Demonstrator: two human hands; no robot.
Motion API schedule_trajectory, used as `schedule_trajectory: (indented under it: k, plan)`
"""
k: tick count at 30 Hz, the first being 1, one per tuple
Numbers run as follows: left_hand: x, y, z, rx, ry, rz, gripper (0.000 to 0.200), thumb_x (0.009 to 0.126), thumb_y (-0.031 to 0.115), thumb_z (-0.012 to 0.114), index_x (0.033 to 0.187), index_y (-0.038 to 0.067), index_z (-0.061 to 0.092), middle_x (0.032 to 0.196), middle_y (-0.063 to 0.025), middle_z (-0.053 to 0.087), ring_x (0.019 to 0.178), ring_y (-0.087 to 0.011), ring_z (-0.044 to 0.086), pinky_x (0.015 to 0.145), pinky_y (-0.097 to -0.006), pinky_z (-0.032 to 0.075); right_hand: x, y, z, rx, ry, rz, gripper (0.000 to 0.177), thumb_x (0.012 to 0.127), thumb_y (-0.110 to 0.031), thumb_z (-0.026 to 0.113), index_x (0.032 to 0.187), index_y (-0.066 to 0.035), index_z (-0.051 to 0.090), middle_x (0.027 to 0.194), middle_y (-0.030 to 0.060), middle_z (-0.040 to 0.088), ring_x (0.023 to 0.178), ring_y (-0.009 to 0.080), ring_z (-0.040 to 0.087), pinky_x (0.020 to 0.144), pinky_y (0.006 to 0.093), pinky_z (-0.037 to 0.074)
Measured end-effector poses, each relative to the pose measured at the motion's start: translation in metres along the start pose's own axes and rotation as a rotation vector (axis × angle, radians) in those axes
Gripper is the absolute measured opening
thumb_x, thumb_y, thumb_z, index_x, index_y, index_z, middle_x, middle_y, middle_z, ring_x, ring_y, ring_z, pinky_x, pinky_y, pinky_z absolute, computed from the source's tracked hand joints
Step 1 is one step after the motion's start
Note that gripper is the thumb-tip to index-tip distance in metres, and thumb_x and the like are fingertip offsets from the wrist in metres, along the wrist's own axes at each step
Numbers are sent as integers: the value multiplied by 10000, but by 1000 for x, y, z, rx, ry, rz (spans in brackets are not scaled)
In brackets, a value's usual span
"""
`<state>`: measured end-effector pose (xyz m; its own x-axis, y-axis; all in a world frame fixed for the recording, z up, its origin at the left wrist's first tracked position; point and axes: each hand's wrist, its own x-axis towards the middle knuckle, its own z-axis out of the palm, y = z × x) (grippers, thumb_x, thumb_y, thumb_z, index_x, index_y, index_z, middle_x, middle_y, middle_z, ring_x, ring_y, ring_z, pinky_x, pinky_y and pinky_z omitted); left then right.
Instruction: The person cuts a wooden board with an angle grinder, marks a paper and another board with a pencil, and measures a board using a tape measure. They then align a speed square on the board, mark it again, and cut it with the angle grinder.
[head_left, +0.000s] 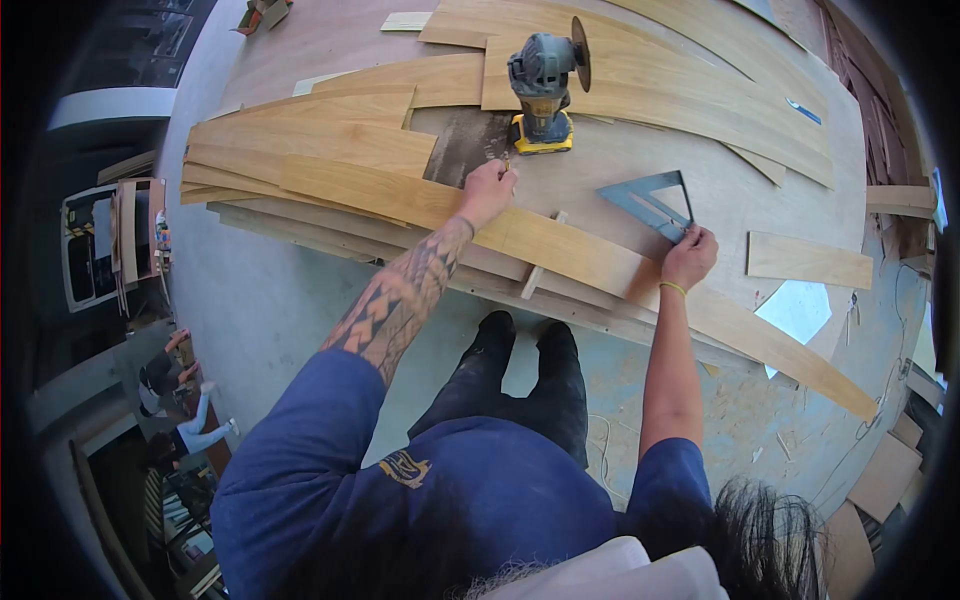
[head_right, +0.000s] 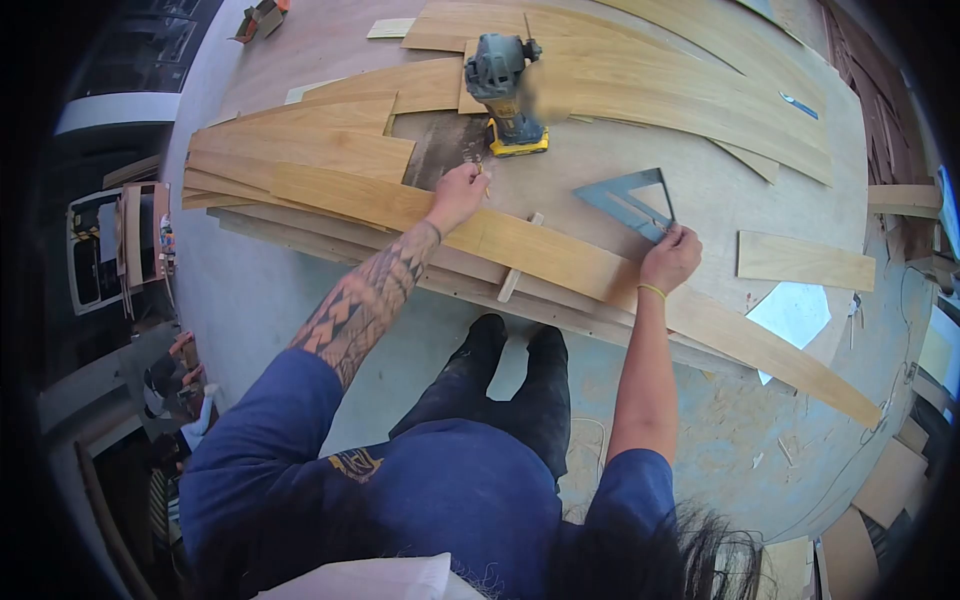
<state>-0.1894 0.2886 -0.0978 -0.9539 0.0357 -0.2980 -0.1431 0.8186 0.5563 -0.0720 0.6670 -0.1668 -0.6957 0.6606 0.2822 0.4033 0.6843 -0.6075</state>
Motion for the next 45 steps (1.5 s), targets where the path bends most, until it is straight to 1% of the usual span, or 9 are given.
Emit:
schedule_trajectory:
  k: [7, 9, 16, 19, 21, 26, 32, 38, 45]
  plan:
    - [47, -7, 36, 183, -91, -347, 396, 1001, 392, 664, 1182, 48, 735, 1234, -251, 750, 1185, -436, 720, 1010, -527, 581, 23, 18, 9, 106, -55, 141, 236, 1075, -105, 582, 1256, 4, 687, 1100, 225, 680, 1052, 399, 659, 944, 505, 511]
    - [20, 22, 33, 265, -102, 16, 404, 1010, 390, 650, 1158, 22, 729, 1104, -278, 762, 1067, -455, 736, 961, -544, 582, 31, 17, 7, 94, -61, 98, 267, 1066, -83, 587, 1303, 0, 679, 1133, 231, 672, 1065, 390, 652, 958, 493, 511]
    - [25, 74, 68, 160, -234, 278, 453, 994, 459, 717, 1201, 56, 703, 1022, -236, 774, 980, -440, 752, 868, -529, 583, 48, 47, 9, -32, 87, 138, 389, 1059, -186, 637, 1412, -24, 626, 1277, 233, 652, 1212, 407, 595, 1062, 517, 461]
    - [27, 75, 55, -108, 43, -9, 522, 936, 468, 804, 1220, 47, 683, 1041, -197, 782, 1000, -367, 766, 856, -494, 576, 28, 27, -9, -123, 156, -64, 525, 1017, -272, 693, 1472, -35, 584, 1418, 255, 588, 1363, 450, 499, 1157, 595, 369]
    - [34, 68, 49, -115, 762, 162, 570, 847, 358, 918, 1230, 28, 655, 1142, -155, 775, 1109, -304, 737, 965, -438, 563, -8, 8, -7, 19, -70, -293, 531, 991, -257, 706, 1466, -52, 586, 1444, 261, 562, 1397, 459, 479, 1166, 603, 359]
    - [74, 97, 17, -544, 448, 233, 660, 776, 289, 982, 1268, 18, 636, 1193, -127, 772, 1099, -233, 741, 993, -394, 569, -112, -82, -5, 51, -702, -414, 806, 923, -545, 750, 1562, -115, 515, 1613, 246, 431, 1532, 431, 362, 1267, 733, 144]
    - [61, 117, -26, -745, 349, 301, 524, 815, 137, 933, 1229, 26, 632, 1138, -64, 760, 998, -150, 722, 903, -306, 590, -118, -96, -5, -136, -747, -487, 1071, 838, -716, 764, 1676, -171, 382, 1740, 158, 311, 1568, 389, 315, 1255, 765, 71]
    - [-67, 113, -99, -1102, 338, 306, 390, 878, 89, 875, 1154, 32, 605, 928, -26, 680, 809, -125, 683, 723, -279, 582, -100, -88, -16, -137, -947, -509, 1129, 709, -501, 932, 1639, -163, 386, 1628, 117, 423, 1527, 370, 370, 1272, 732, 128]
    - [-192, 32, -76, -931, 208, -87, 313, 914, 64, 781, 1174, 31, 610, 852, -31, 658, 637, -141, 660, 586, -299, 556, -94, -82, -23, -168, -900, -474, 1068, 667, -376, 964, 1575, -164, 442, 1601, 124, 424, 1529, 352, 377, 1297, 668, 173]
